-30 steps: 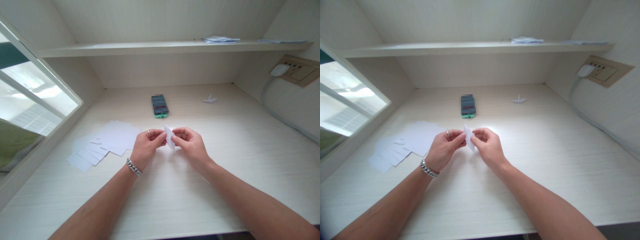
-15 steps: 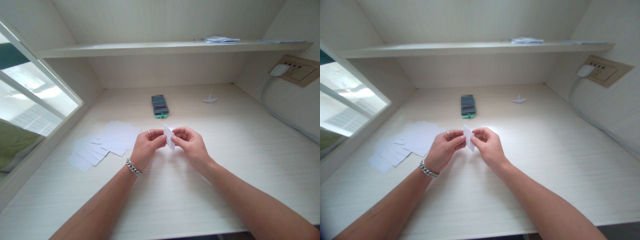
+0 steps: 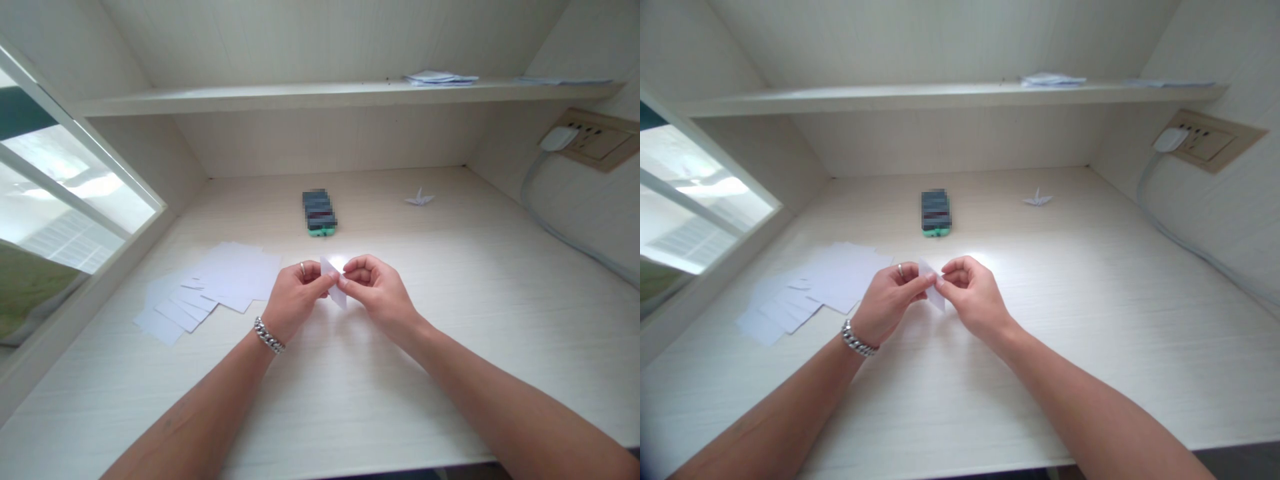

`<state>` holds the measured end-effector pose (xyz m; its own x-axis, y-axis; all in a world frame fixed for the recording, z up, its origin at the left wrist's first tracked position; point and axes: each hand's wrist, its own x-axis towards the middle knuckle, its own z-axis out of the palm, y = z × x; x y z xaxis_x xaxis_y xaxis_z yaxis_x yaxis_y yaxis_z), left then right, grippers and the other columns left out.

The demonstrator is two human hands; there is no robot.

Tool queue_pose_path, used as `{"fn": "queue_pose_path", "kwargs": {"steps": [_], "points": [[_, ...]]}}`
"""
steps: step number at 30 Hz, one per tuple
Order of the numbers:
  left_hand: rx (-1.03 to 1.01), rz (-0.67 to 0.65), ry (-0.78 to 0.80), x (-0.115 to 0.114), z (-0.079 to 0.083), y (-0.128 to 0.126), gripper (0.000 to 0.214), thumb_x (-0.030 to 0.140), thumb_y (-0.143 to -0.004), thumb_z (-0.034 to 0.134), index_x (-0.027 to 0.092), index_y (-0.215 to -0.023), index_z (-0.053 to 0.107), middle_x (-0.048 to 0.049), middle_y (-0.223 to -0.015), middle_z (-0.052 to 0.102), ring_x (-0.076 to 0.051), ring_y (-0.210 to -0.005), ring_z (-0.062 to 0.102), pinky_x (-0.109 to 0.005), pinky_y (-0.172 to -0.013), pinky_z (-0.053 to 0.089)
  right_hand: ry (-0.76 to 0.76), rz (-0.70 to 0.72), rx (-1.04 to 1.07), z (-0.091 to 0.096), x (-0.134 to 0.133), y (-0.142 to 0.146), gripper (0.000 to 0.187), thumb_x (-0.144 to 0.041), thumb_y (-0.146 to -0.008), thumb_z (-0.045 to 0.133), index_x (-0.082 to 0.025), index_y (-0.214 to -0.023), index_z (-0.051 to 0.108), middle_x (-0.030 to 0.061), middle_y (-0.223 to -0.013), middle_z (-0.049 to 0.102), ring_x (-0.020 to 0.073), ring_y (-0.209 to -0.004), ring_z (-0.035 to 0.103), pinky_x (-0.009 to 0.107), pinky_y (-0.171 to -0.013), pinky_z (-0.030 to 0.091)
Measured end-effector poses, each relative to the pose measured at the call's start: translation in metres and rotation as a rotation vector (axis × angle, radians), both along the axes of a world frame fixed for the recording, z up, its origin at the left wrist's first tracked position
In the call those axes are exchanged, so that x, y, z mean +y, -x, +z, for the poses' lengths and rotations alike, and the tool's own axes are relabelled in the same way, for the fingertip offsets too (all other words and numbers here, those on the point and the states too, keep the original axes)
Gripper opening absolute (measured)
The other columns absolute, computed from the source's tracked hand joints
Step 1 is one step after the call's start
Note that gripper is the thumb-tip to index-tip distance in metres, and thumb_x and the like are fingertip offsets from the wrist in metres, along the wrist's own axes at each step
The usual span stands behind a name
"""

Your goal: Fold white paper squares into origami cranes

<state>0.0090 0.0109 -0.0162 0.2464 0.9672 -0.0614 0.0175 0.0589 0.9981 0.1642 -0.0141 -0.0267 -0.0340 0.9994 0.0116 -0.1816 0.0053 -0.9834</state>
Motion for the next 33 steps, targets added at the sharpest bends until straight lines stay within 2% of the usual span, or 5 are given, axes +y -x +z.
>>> {"fn": "queue_pose_path", "kwargs": {"steps": [6, 14, 19, 24, 33], "points": [[0.011, 0.046, -0.003, 0.001, -0.003, 0.000, 0.037, 0.042, -0.074, 0.073, 0.016, -0.055, 0.053, 0.0027, -0.055, 0.053, -0.011, -0.055, 0.053, -0.024, -0.055, 0.045, 0.003, 0.038, -0.054, 0.001, -0.001, 0.000, 0.029, -0.034, -0.073, 0.076, -0.020, -0.090, 0.056, 0.0003, -0.072, 0.069, 0.0178, -0.068, 0.067, 0.029, -0.061, 0.049], [-0.020, 0.043, 0.060, 0.000, 0.002, 0.001, 0.026, 0.038, -0.070, 0.077, 0.014, -0.070, 0.067, -0.0024, -0.069, 0.064, -0.014, -0.066, 0.061, -0.026, -0.063, 0.052, 0.028, -0.034, -0.051, 0.009, 0.001, -0.009, 0.036, -0.029, -0.072, 0.077, -0.019, -0.101, 0.057, 0.0023, -0.074, 0.072, 0.0186, -0.071, 0.068, 0.030, -0.067, 0.051], [0.069, -0.045, 0.030, -0.002, 0.005, 0.001, 0.026, 0.038, -0.071, 0.076, 0.014, -0.078, 0.072, -0.0068, -0.079, 0.070, -0.017, -0.072, 0.065, -0.029, -0.067, 0.055, 0.030, 0.001, -0.126, 0.011, 0.001, -0.011, 0.037, -0.031, -0.074, 0.075, -0.019, -0.104, 0.056, 0.0045, -0.078, 0.073, 0.0206, -0.074, 0.070, 0.033, -0.069, 0.052], [0.047, 0.012, 0.014, -0.002, 0.004, -0.001, 0.026, 0.038, -0.071, 0.077, 0.013, -0.075, 0.070, -0.0051, -0.077, 0.069, -0.017, -0.074, 0.066, -0.031, -0.069, 0.058, 0.044, -0.026, -0.142, 0.011, 0.003, -0.013, 0.040, -0.028, -0.073, 0.076, -0.018, -0.106, 0.057, 0.0041, -0.077, 0.073, 0.0202, -0.074, 0.070, 0.033, -0.070, 0.053], [0.130, -0.079, -0.021, 0.000, -0.002, 0.002, 0.027, 0.039, -0.076, 0.072, 0.012, -0.077, 0.068, -0.0040, -0.075, 0.068, -0.016, -0.073, 0.065, -0.031, -0.070, 0.059, 0.045, -0.008, -0.173, 0.008, 0.005, -0.015, 0.041, -0.027, -0.074, 0.074, -0.017, -0.110, 0.057, 0.0054, -0.078, 0.074, 0.0195, -0.074, 0.069, 0.034, -0.071, 0.054]]}}
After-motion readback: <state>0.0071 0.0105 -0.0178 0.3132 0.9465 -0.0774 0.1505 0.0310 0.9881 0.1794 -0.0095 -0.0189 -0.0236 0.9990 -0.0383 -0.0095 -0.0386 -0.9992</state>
